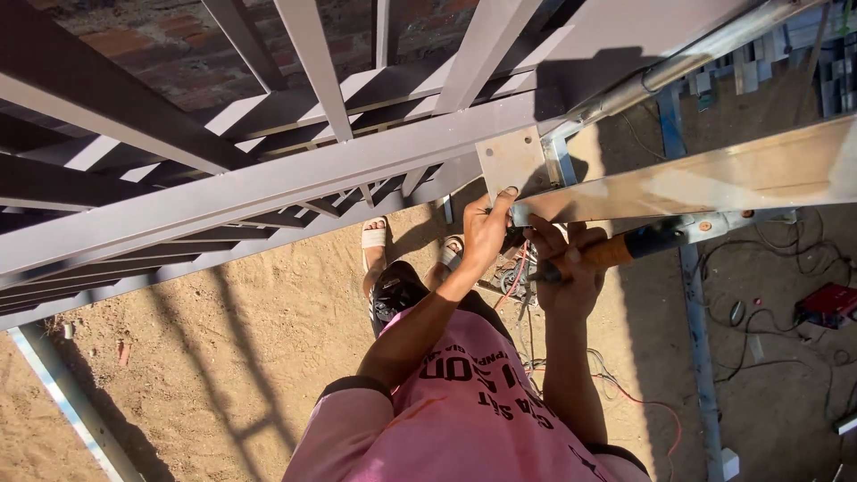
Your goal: The person is welding metal bars and plates to a gate frame to assemble it.
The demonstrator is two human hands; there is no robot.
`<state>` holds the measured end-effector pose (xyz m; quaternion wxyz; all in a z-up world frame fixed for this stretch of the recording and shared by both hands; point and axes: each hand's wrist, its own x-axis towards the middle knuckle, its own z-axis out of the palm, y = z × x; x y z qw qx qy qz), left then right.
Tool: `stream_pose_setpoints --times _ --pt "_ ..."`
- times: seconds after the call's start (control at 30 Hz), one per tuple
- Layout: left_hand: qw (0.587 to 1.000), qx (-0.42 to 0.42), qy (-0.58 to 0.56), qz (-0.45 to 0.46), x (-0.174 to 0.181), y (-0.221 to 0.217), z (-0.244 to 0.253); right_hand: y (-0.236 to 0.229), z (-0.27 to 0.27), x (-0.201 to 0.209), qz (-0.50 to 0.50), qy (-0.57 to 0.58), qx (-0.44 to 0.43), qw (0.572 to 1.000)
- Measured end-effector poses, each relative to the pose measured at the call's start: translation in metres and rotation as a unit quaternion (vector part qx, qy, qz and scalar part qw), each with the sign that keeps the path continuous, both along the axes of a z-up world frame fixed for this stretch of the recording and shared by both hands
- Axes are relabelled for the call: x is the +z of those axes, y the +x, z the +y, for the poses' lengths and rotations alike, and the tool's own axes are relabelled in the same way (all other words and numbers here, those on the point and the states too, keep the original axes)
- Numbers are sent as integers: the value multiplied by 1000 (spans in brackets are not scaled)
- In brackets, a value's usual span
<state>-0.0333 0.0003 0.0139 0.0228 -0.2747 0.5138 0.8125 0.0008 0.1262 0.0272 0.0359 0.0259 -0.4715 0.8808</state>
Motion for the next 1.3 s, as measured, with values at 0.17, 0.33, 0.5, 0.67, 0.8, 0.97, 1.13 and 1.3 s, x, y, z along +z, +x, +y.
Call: stream_pose_setpoints --times 0.17,0.33,0.5,0.67,0.8,0.97,1.13,1.3 --pt "999 -20 -2 -49 -56 -9 8 15 -11 -26 -138 39 -163 976" --pt "997 -8 -1 -76 -79 -8 -1 5 -24 -18 -98 16 -123 987" --pt "993 11 18 -112 -30 -8 -17 0 -21 24 -27 -70 4 997" --pt "987 45 -13 -157 -50 -6 -7 15 25 -6 -20 -96 -28 995" --pt "981 30 -76 -177 -87 4 -26 22 58 -55 -15 -79 -82 993" --pt "982 55 -83 -159 -93 5 -35 19 54 -87 -12 -94 -85 992" --pt "986 71 -67 -137 -99 1 -25 17 30 -74 -11 -89 -60 994" --pt "988 99 -47 -110 -128 4 -23 20 19 -88 -23 -106 -33 994"
